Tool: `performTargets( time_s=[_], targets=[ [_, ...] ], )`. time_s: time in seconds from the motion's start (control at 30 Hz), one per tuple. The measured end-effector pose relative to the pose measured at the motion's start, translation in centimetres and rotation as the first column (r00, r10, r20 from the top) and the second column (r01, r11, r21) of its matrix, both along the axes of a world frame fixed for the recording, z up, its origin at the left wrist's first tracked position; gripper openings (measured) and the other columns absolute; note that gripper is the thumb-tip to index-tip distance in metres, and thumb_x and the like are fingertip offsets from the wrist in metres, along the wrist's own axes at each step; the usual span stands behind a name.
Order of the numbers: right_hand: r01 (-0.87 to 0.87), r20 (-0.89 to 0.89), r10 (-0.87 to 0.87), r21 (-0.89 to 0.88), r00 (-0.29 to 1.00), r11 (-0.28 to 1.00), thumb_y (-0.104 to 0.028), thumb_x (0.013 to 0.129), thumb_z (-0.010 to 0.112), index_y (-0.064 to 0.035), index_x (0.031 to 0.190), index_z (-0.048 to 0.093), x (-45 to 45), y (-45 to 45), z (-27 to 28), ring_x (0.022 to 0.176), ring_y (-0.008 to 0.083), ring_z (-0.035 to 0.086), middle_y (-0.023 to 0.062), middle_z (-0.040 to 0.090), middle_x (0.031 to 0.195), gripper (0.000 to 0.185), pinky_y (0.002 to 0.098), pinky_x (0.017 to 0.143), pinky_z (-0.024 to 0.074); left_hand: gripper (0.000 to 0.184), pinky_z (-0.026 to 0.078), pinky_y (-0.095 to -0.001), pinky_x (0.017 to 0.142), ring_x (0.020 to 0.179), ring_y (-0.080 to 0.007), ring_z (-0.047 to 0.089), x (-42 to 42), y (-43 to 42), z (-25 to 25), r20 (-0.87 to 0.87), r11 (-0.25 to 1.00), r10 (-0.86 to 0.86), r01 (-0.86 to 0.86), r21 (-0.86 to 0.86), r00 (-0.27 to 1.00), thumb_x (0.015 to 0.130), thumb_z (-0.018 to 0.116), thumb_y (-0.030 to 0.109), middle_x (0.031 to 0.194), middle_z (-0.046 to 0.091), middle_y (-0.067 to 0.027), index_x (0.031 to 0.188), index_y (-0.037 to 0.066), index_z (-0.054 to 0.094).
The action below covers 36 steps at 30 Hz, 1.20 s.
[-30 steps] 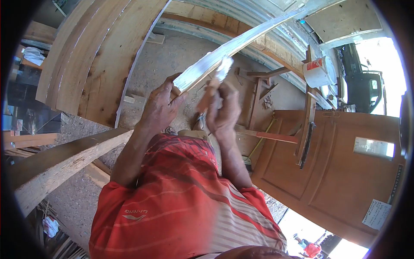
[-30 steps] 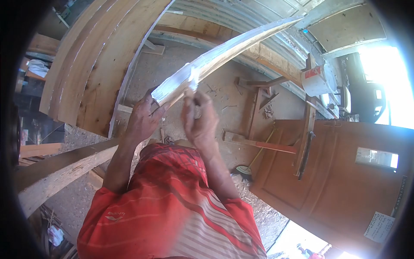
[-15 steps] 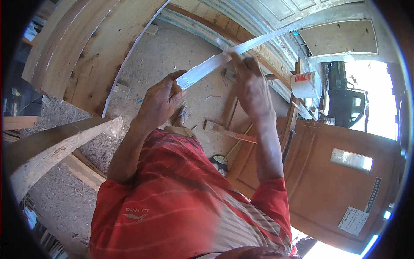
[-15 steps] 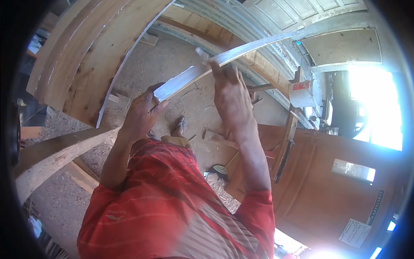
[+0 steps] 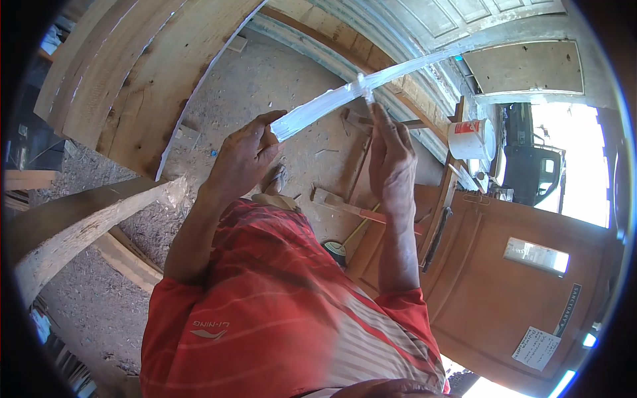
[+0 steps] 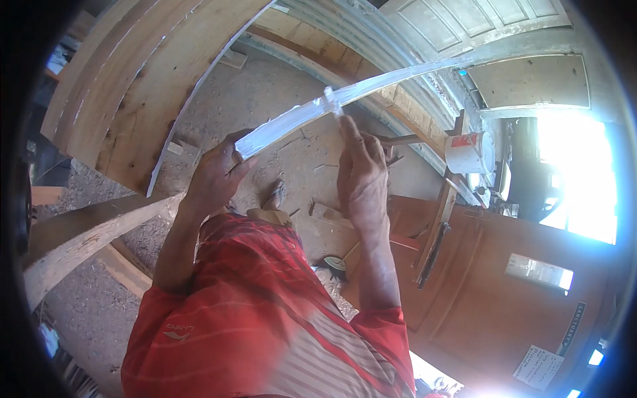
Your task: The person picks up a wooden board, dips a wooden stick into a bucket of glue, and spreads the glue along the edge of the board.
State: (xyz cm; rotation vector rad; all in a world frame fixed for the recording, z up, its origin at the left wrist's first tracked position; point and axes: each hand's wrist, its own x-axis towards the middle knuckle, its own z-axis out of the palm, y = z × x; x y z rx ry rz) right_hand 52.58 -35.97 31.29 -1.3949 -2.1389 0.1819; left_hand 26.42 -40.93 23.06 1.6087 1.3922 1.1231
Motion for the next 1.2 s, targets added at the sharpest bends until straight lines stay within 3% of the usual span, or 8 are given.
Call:
performTargets(
  time_s=[0.2, 0.33, 0.53, 0.73, 0.83, 0.97, 1.07, 1.2],
  targets=[
    [-0.077, 0.139, 0.068, 0.059, 0.988, 0.995, 0.006, 0.091, 0.062, -0.0115, 0.141, 0.065, 0.0, -0.1, -0.8, 0.093, 0.0323, 0.062, 0.0126, 0.063, 0.100, 0.053, 0.0454, 0.088, 0.0495, 0.046, 0.055, -0.0439, 0.091, 0.103, -0.0362, 0.072, -0.2, 0.3, 0.8, -0.021, 0.998, -0.008, 0.006, -0.070, 1.000, 0.099, 0.069, 0.018, 0.113, 0.073, -0.0212, 0.140, 0.003, 0.057],
    [0.056, 0.179, -0.068, 0.074, 0.981, 0.996, 0.004, 0.092, 0.060, -0.0128, 0.145, 0.062, 1.0, 1.7, -0.8, 0.091, 0.0314, 0.060, 0.0122, 0.062, 0.100, 0.055, 0.0449, 0.092, 0.0467, 0.045, 0.055, -0.0439, 0.092, 0.106, -0.0365, 0.072, -0.5, 0.4, 0.2, -0.026, 0.999, -0.019, 0.018, -0.028, 0.999, 0.099, 0.068, 0.017, 0.115, 0.073, -0.0220, 0.140, 0.002, 0.057],
    [-0.102, 0.071, 0.095, 0.097, 0.993, 0.990, 0.003, 0.094, 0.062, -0.0146, 0.144, 0.064, 0.7, 0.9, -1.0, 0.088, 0.0307, 0.061, 0.0121, 0.064, 0.100, 0.053, 0.0443, 0.085, 0.0501, 0.046, 0.054, -0.0431, 0.096, 0.112, -0.0364, 0.071, -0.4, 0.6, 0.8, -0.008, 0.994, -0.005, 0.004, -0.105, 1.000, 0.099, 0.067, 0.019, 0.121, 0.072, -0.0221, 0.140, 0.001, 0.056],
    [-0.057, 0.134, 0.044, 0.088, 0.990, 0.995, 0.003, 0.094, 0.062, -0.0154, 0.142, 0.066, 2.6, 4.3, -0.7, 0.086, 0.0316, 0.062, 0.0131, 0.062, 0.092, 0.051, 0.0446, 0.081, 0.0511, 0.046, 0.055, -0.0432, 0.096, 0.113, -0.0365, 0.072, -0.5, 0.6, 0.9, -0.027, 0.996, 0.004, -0.007, -0.085, 1.000, 0.098, 0.068, 0.017, 0.120, 0.073, -0.0217, 0.141, 0.002, 0.056],
    [0.022, 0.155, -0.036, 0.092, 0.987, 0.996, -0.003, 0.102, 0.062, -0.0135, 0.140, 0.068, 3.9, 6.3, -0.1, 0.081, 0.0301, 0.064, 0.0161, 0.064, 0.092, 0.040, 0.0438, 0.077, 0.0516, 0.047, 0.055, -0.0431, 0.095, 0.113, -0.0363, 0.072, -0.4, 0.5, 0.9, -0.036, 0.996, 0.020, -0.023, -0.088, 0.999, 0.098, 0.069, 0.016, 0.121, 0.073, -0.0215, 0.141, 0.003, 0.056],
    [0.066, 0.083, -0.070, 0.049, 0.994, 0.997, -0.002, 0.103, 0.059, -0.0093, 0.140, 0.067, 4.3, 6.3, 0.3, 0.081, 0.0322, 0.066, 0.0189, 0.065, 0.095, 0.039, 0.0436, 0.076, 0.0522, 0.047, 0.056, -0.0430, 0.094, 0.112, -0.0363, 0.072, -0.4, 0.6, 0.4, -0.041, 1.000, 0.024, -0.024, -0.006, 0.999, 0.098, 0.070, 0.015, 0.121, 0.073, -0.0214, 0.141, 0.003, 0.056],
    [0.067, 0.136, -0.074, 0.053, 0.988, 0.996, 0.006, 0.094, 0.058, -0.0118, 0.142, 0.065, 4.9, 7.0, -0.5, 0.083, 0.0329, 0.064, 0.0169, 0.062, 0.092, 0.051, 0.0463, 0.077, 0.0509, 0.046, 0.056, -0.0430, 0.094, 0.112, -0.0361, 0.072, -0.2, 0.5, 0.6, -0.045, 1.000, 0.020, -0.021, -0.020, 0.999, 0.098, 0.069, 0.015, 0.121, 0.073, -0.0213, 0.141, 0.003, 0.056],
    [-0.020, 0.150, 0.016, 0.024, 0.989, 1.000, 0.006, 0.092, 0.060, -0.0085, 0.142, 0.064, 3.2, 5.3, -0.5, 0.087, 0.0326, 0.064, 0.0173, 0.062, 0.096, 0.053, 0.0466, 0.079, 0.0521, 0.045, 0.056, -0.0429, 0.094, 0.112, -0.0352, 0.073, -0.1, 0.5, 1.0, -0.047, 0.996, 0.035, -0.039, -0.083, 0.998, 0.098, 0.069, 0.015, 0.120, 0.073, -0.0210, 0.141, 0.004, 0.057]
  ],
)
